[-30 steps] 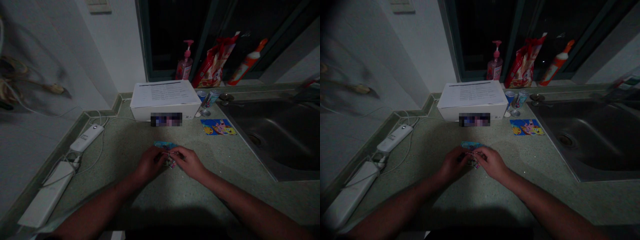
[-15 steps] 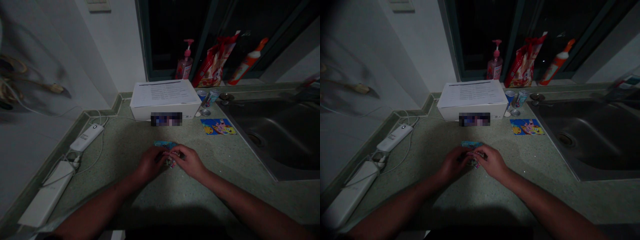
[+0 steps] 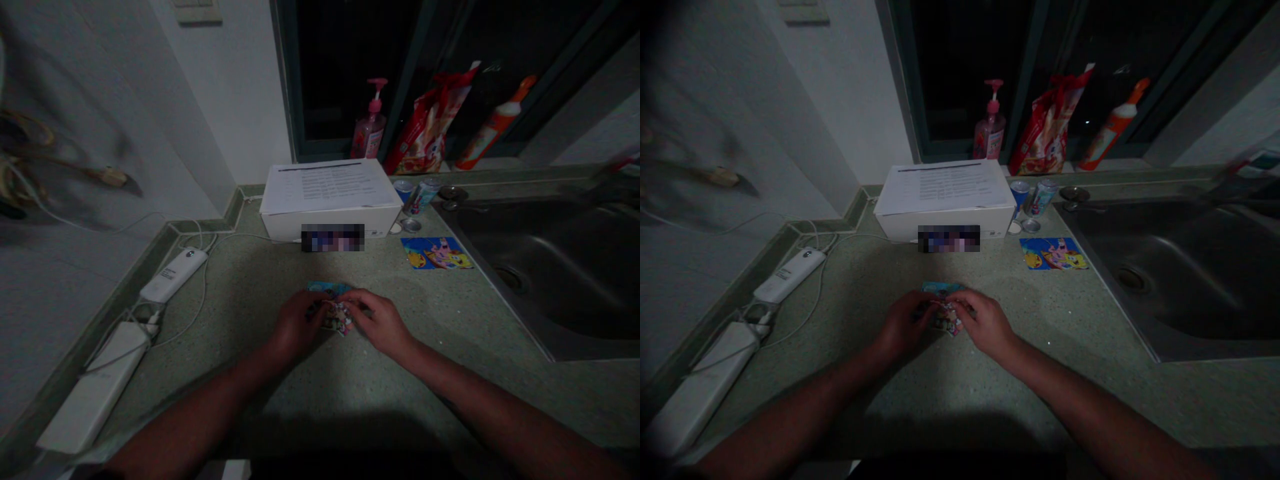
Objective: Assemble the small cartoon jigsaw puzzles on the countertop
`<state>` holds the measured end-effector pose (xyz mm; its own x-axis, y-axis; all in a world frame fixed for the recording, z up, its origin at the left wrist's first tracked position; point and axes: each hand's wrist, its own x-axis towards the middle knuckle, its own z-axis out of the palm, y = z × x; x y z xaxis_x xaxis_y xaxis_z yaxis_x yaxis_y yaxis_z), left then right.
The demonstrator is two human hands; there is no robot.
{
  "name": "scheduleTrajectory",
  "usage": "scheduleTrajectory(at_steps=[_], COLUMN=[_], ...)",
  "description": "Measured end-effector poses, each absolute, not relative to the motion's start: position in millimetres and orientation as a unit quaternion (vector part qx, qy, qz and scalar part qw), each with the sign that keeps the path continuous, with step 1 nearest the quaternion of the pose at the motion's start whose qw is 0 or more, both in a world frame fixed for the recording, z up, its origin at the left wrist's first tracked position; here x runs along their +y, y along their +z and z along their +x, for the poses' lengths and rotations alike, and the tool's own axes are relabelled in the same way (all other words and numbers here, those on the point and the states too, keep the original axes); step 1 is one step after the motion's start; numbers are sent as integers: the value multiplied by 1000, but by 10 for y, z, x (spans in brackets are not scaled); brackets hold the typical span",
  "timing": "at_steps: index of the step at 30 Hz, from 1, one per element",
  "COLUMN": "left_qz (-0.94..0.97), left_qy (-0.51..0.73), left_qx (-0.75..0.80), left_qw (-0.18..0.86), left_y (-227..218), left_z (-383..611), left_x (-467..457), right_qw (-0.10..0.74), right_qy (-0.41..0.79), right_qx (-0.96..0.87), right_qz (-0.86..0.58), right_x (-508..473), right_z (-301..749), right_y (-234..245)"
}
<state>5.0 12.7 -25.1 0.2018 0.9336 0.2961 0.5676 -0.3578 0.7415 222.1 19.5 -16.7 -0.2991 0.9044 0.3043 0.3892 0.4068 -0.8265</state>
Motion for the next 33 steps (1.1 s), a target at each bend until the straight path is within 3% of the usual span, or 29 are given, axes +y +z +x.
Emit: scheduleTrajectory(at_steps=[9, 18, 26, 33], left_qz=[739, 731, 716, 723], left_qy=[405, 420, 395, 442], left_qx=[473, 466, 490, 446], left_qw=[256, 269, 302, 288], left_y=[-229, -207, -177, -131], left_z=[48, 57, 37, 59], left_x=[136, 147, 110, 103], right_qw=[440, 426, 360, 376], right_qy=[274, 272, 246, 266], right_qx=[-752, -755, -804, -780], right_qz=[-407, -418, -404, -425], right_x=[226, 218, 178, 185], right_z=[2208, 2214, 2186, 2207], right_y=[-141, -95, -91, -151])
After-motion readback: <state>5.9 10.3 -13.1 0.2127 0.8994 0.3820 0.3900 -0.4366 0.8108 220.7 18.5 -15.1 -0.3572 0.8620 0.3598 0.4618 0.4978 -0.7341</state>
